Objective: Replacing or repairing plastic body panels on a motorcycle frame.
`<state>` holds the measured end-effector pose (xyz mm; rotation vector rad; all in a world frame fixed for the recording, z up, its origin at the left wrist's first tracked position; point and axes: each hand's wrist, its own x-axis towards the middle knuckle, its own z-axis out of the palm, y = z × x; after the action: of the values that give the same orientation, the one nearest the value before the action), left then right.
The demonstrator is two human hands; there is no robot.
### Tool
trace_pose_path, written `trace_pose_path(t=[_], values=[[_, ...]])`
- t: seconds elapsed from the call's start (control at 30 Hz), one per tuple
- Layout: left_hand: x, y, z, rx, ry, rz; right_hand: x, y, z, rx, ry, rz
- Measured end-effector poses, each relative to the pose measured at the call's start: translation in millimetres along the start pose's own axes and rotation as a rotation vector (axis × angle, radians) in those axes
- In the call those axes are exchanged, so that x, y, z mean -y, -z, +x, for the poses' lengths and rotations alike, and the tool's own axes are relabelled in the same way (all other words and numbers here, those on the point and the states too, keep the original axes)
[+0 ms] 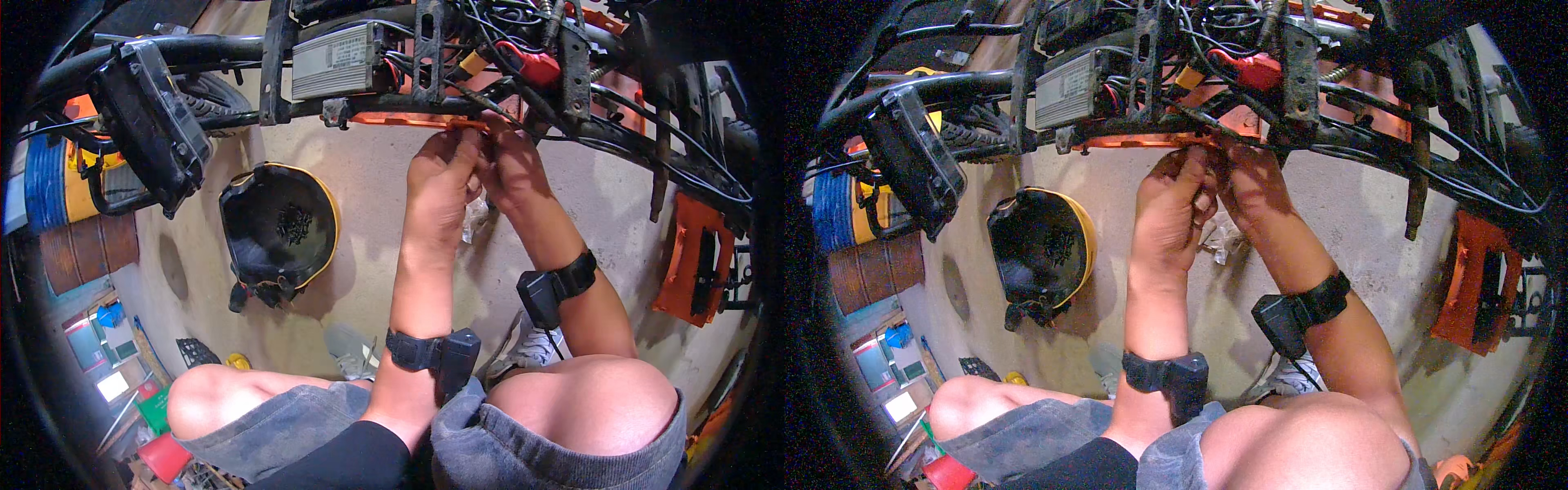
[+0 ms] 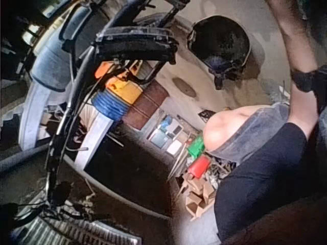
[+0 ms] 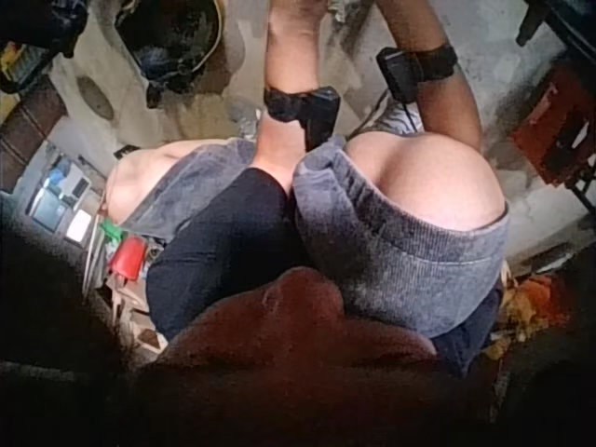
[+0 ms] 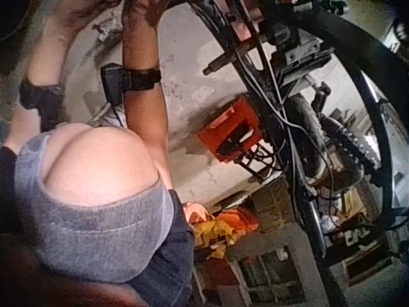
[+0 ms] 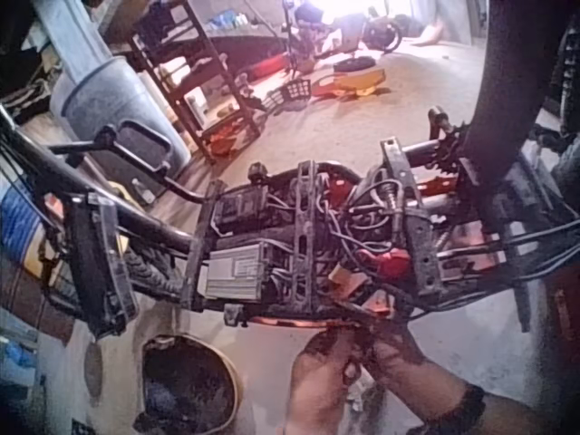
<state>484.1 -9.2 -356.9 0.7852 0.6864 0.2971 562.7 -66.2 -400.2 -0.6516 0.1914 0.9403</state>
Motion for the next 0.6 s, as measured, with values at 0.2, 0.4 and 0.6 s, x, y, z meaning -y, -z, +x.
trace_pose_path(t=[0.2, 0.4, 0.6], values=[[-2, -3, -4, 0.047, 0.022, 0.041, -2, 12, 7, -0.058, 0.014, -0.089], [4, 0, 2, 0.022, -0.053, 0.025, -1, 16, 7, 0.156, -0.016, 0.021], [-2, 0, -2, 0.026, 0.109, -0.1, 6, 21, 5, 0.11, -0.05, -0.056]])
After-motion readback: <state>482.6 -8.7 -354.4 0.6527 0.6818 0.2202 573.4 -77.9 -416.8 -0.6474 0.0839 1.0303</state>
